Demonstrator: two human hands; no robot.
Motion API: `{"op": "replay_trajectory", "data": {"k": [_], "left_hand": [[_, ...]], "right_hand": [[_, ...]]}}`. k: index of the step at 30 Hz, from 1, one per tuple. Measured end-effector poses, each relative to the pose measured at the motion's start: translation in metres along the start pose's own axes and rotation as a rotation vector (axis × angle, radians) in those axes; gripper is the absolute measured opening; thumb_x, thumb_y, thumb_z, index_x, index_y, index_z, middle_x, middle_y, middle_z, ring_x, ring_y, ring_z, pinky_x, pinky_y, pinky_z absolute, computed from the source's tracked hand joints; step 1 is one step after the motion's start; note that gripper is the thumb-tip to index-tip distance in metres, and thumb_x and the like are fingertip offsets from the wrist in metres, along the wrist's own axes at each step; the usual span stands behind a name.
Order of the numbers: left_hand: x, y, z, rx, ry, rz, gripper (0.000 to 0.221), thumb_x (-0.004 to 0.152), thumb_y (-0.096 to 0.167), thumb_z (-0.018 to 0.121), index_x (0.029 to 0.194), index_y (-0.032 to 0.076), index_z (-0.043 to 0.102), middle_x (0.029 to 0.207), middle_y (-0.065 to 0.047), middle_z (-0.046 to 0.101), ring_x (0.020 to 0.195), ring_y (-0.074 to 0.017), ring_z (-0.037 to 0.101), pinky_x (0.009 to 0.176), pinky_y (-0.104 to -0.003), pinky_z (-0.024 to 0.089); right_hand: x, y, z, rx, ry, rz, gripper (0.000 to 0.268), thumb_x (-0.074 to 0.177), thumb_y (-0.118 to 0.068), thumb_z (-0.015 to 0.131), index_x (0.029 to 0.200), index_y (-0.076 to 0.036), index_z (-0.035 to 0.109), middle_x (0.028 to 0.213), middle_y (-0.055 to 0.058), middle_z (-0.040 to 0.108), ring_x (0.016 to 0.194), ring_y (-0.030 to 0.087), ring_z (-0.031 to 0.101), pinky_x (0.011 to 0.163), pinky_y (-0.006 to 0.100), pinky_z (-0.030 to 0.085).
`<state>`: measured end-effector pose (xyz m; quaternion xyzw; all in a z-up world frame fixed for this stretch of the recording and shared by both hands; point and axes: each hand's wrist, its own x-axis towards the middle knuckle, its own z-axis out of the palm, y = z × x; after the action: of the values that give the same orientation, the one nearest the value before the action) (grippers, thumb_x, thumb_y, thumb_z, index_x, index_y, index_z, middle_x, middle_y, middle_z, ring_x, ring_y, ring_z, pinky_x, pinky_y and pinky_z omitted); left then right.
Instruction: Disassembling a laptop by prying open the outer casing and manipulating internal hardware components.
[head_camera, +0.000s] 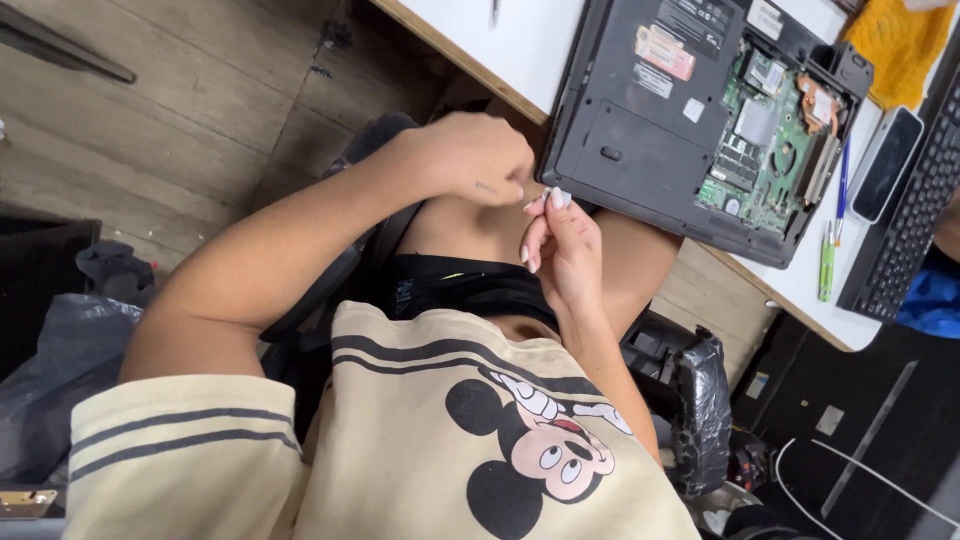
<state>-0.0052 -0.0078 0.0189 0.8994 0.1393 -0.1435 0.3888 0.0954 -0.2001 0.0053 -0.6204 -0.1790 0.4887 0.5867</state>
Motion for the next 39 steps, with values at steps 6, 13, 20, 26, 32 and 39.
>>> {"op": "replay_trajectory", "data": {"k": [6, 13, 20, 26, 32, 39], "left_hand": [[-0.010, 0.007, 0.010, -0.135, -0.050, 0.138, 0.029, 0.090, 0.036, 0.060, 0.079, 0.014, 0.076, 0.078, -0.011, 0.075, 0.085, -0.0373, 0.074, 0.075, -0.048, 0.057], [-0.039, 0.017, 0.008, -0.357, -0.009, 0.178, 0.034, 0.096, 0.026, 0.048, 0.104, 0.008, 0.075, 0.095, -0.018, 0.078, 0.104, -0.0411, 0.074, 0.089, -0.056, 0.056], [-0.066, 0.038, -0.008, -0.590, 0.006, 0.156, 0.040, 0.098, 0.036, 0.047, 0.087, 0.008, 0.073, 0.083, -0.003, 0.083, 0.100, -0.0274, 0.080, 0.092, -0.048, 0.059], [-0.019, 0.015, 0.039, -0.595, 0.226, 0.067, 0.041, 0.093, 0.044, 0.068, 0.074, 0.008, 0.073, 0.069, -0.011, 0.074, 0.085, -0.0383, 0.077, 0.073, -0.046, 0.058], [0.018, -0.003, 0.064, -0.541, 0.331, 0.015, 0.036, 0.082, 0.045, 0.076, 0.057, 0.020, 0.069, 0.052, 0.002, 0.063, 0.065, -0.0280, 0.074, 0.059, -0.036, 0.055], [0.009, -0.001, 0.045, -0.571, 0.327, -0.061, 0.027, 0.086, 0.040, 0.071, 0.063, 0.028, 0.079, 0.060, -0.004, 0.071, 0.072, -0.0331, 0.076, 0.062, -0.038, 0.057]], "right_hand": [[0.004, 0.011, -0.008, 0.132, -0.044, -0.076, 0.034, 0.114, -0.020, 0.048, 0.098, 0.007, 0.062, 0.045, 0.016, 0.049, 0.030, 0.016, 0.041, 0.035, 0.024, 0.038], [0.007, 0.017, -0.014, 0.170, -0.083, -0.086, 0.036, 0.114, -0.020, 0.046, 0.096, 0.008, 0.060, 0.042, 0.016, 0.044, 0.029, 0.014, 0.038, 0.035, 0.021, 0.036], [0.007, 0.011, -0.010, -0.047, 0.030, -0.148, 0.043, 0.113, -0.029, 0.049, 0.090, 0.005, 0.061, 0.042, 0.022, 0.050, 0.030, 0.023, 0.050, 0.037, 0.026, 0.044], [0.007, 0.008, -0.016, -0.180, -0.024, -0.058, 0.076, 0.114, -0.053, 0.029, 0.074, 0.001, 0.064, 0.045, 0.019, 0.056, 0.035, 0.022, 0.057, 0.045, 0.026, 0.051], [0.003, -0.001, 0.002, -0.187, -0.133, -0.032, 0.088, 0.109, -0.065, 0.015, 0.099, 0.005, 0.069, 0.051, 0.018, 0.058, 0.042, 0.024, 0.061, 0.050, 0.028, 0.052], [0.009, 0.023, -0.028, -0.145, -0.135, -0.049, 0.071, 0.115, -0.049, 0.026, 0.130, 0.011, 0.062, 0.054, 0.019, 0.055, 0.039, 0.023, 0.054, 0.048, 0.029, 0.048]]}}
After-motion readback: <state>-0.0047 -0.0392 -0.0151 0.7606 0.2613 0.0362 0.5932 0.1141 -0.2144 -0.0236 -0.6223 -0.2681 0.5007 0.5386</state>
